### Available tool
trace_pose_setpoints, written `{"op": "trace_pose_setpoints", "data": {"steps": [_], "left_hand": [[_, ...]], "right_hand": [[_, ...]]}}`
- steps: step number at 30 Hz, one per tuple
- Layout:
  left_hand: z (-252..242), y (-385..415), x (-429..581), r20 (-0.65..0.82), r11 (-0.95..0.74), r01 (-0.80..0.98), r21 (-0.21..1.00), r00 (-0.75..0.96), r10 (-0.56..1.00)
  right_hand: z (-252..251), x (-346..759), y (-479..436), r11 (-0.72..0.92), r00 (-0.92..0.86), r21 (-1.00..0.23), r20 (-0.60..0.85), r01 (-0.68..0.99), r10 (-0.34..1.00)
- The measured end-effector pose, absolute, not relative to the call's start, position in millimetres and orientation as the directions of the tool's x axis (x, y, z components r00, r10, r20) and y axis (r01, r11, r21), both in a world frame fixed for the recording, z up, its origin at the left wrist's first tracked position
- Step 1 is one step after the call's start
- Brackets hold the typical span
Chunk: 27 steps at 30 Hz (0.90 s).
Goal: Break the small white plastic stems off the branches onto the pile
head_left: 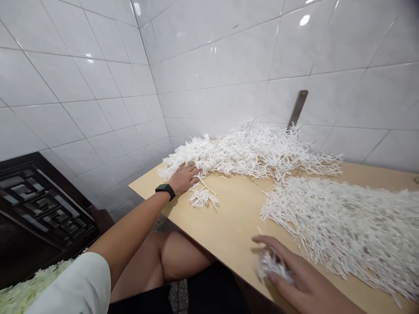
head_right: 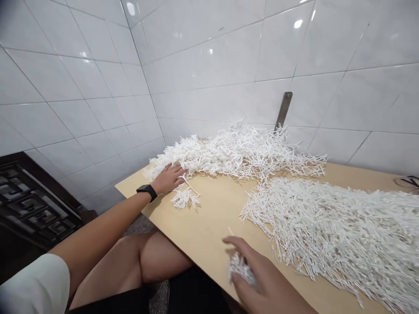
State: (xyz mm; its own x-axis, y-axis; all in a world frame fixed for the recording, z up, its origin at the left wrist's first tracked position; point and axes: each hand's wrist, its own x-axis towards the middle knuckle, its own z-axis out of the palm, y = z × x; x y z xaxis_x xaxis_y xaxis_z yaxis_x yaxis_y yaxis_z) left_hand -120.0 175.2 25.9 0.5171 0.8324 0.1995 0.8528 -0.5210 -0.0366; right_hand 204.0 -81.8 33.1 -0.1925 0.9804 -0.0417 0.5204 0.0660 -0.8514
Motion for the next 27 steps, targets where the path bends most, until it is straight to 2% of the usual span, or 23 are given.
{"op": "trace_pose_setpoints", "data": {"steps": [2,4,7,10,11,12,14,15,17,20,23,27], "left_hand": [[28.3,176.6,-117.0,0.221,-0.507,0.862,-0.032,0.5,0.837],[30.3,173.2,-110.9,0.257,-0.472,0.882,-0.021,0.461,0.85],[34.0,155.0,-99.1,0.339,-0.353,0.936,0.012,0.328,0.882],[37.8,119.2,-82.4,0.414,-0.227,0.971,0.073,0.178,0.893],[38.6,104.5,-74.9,0.455,-0.218,0.97,0.106,0.148,0.878],[38.7,89.6,-66.4,0.552,-0.264,0.94,0.214,0.107,0.827],[36.7,62.2,-48.2,0.674,-0.412,0.819,0.4,0.041,0.738],[34.4,51.0,-39.3,0.686,-0.485,0.745,0.459,0.05,0.726],[27.6,35.6,-24.1,0.577,-0.559,0.589,0.583,0.185,0.796],[15.7,28.2,-11.9,0.339,-0.487,0.394,0.779,0.388,0.857],[7.2,30.6,-12.2,0.218,-0.341,0.272,0.9,0.398,0.891],[3.8,34.8,-17.6,0.079,-0.147,0.195,0.97,0.318,0.945]], "right_hand": [[31.7,185.8,-57.0,0.041,-0.286,-0.889,-0.103,0.456,0.953],[27.9,171.7,-33.0,0.055,-0.344,-0.911,-0.099,0.409,0.934],[18.9,162.4,-8.4,0.025,-0.29,-0.957,-0.063,0.29,0.955],[9.1,164.3,0.0,-0.05,-0.256,-0.994,-0.073,0.096,0.964],[6.3,165.8,0.7,-0.071,-0.263,-0.997,-0.077,0.034,0.962],[4.0,167.0,1.1,-0.087,-0.271,-0.996,-0.077,-0.026,0.959],[1.0,168.3,2.4,-0.108,-0.274,-0.985,-0.068,-0.134,0.959],[0.2,168.4,3.5,-0.114,-0.271,-0.977,-0.063,-0.178,0.96],[-0.1,168.1,6.3,-0.127,-0.276,-0.964,-0.059,-0.234,0.959],[2.1,168.0,10.0,-0.146,-0.306,-0.966,-0.076,-0.213,0.949],[3.8,167.3,12.6,-0.109,-0.323,-0.985,-0.06,-0.136,0.945],[1.7,163.5,13.8,-0.108,-0.278,-0.989,-0.076,-0.099,0.958]]}}
